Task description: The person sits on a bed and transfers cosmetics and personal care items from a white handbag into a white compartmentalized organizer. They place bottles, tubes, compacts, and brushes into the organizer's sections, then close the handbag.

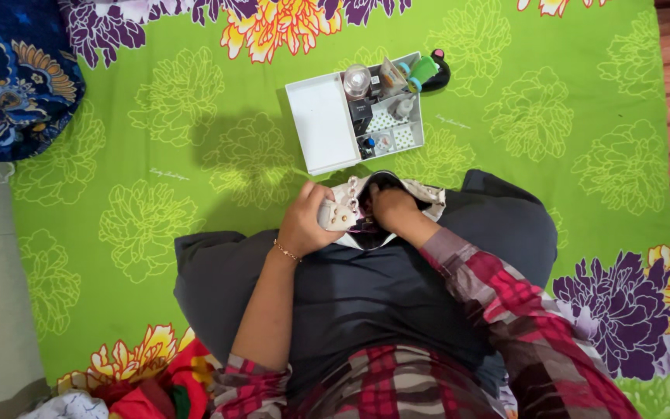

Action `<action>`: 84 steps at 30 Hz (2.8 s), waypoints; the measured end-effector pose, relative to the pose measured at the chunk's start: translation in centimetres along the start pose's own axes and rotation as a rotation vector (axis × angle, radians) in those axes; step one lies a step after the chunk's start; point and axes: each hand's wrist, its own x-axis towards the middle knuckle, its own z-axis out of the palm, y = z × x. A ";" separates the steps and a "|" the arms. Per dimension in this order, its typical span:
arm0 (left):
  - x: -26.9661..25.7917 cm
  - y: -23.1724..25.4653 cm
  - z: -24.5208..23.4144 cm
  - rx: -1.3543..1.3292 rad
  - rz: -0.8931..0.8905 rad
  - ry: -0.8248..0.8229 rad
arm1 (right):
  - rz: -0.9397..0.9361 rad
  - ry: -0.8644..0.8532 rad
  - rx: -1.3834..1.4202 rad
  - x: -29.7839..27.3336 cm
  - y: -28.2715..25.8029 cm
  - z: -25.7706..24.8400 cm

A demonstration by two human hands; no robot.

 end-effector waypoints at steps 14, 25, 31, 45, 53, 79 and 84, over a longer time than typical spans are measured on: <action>0.2 -0.3 0.2 0.009 0.034 0.018 | -0.170 0.117 0.142 -3.8 -1.5 -6.8; 0.2 -0.4 0.1 -0.002 -0.007 0.006 | -0.223 0.260 0.422 -7.7 -0.4 -12.3; 0.1 -0.7 0.2 0.010 -0.019 0.005 | -0.365 0.438 0.482 -10.2 -0.4 -16.9; 0.2 -1.2 0.4 0.064 -0.052 -0.017 | -0.121 0.552 1.083 -4.0 7.0 -19.2; 0.2 -1.4 0.4 0.045 -0.118 -0.070 | -0.074 0.507 1.250 4.4 8.3 -13.3; 0.3 -1.5 0.4 0.103 -0.107 -0.094 | -0.110 0.570 0.831 8.5 6.5 -10.3; 0.3 -1.4 0.4 0.095 -0.122 -0.093 | -0.054 0.542 0.869 8.5 6.6 -10.5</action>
